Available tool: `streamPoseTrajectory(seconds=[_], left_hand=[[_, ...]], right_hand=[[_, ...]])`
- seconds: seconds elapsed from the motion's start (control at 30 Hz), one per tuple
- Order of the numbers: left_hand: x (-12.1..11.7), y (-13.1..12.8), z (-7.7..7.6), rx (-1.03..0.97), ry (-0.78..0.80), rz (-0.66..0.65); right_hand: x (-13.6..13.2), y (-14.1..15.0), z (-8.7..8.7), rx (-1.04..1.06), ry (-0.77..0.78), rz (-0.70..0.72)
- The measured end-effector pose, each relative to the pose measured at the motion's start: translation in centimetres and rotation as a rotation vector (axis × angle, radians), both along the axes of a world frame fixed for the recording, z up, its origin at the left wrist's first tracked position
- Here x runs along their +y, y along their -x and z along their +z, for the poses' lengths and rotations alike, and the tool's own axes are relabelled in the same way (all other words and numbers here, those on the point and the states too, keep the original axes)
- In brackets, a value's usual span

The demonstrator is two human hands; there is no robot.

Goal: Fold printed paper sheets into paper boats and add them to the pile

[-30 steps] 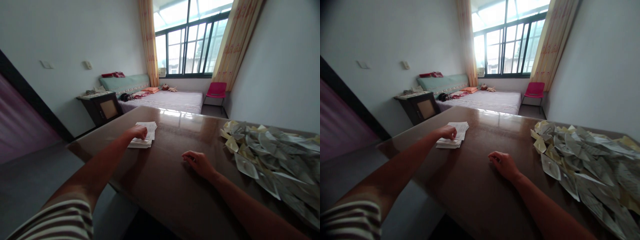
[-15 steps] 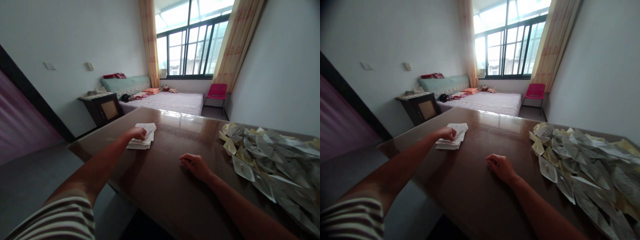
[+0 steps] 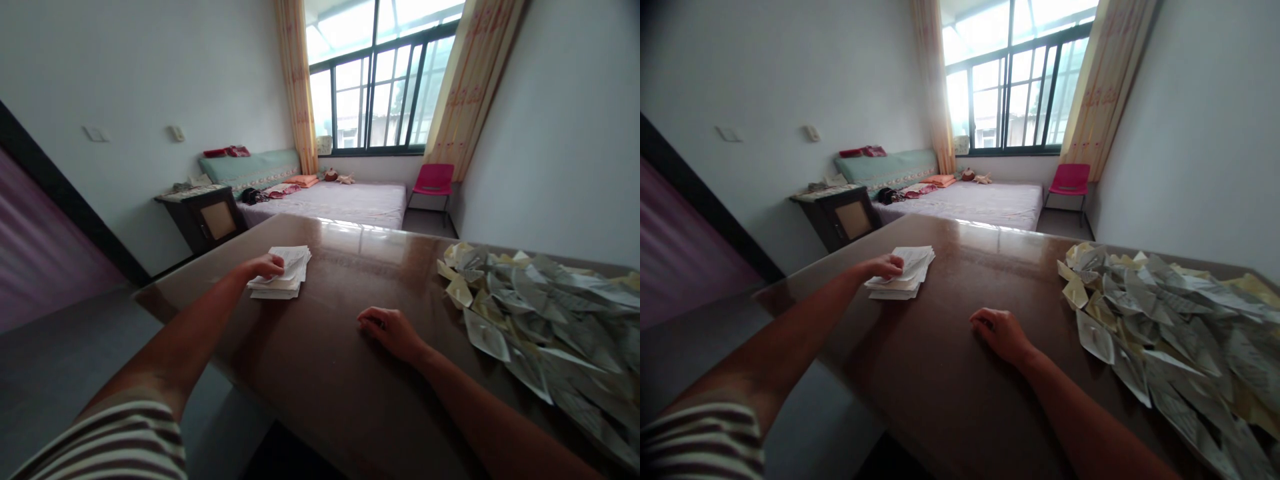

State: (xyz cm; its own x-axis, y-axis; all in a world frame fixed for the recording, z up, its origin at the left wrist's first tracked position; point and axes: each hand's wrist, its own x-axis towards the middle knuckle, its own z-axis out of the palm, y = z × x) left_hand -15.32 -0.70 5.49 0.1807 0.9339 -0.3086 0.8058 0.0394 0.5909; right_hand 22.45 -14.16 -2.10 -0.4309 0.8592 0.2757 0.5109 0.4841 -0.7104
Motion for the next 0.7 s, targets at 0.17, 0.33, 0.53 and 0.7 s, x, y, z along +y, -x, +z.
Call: streamPoseTrajectory(seconds=[0.17,0.33,0.53,0.7], left_hand=[[-1.0,0.3,0.1,-0.087,-0.068,0.010],[-2.1,0.7,1.8,-0.108,-0.195,-0.013],[-2.1,-0.7,2.8,0.001,-0.374,-0.041],[-1.9,-1.4,1.2,0.143,-0.452,0.020]], right_hand=[[0.0,0.0,0.0,0.012,-0.012,0.013],[0.0,-0.1,-0.2,0.016,-0.017,0.002],[0.1,-0.1,-0.2,0.026,-0.011,0.005],[0.0,-0.1,-0.1,0.012,-0.021,0.003]])
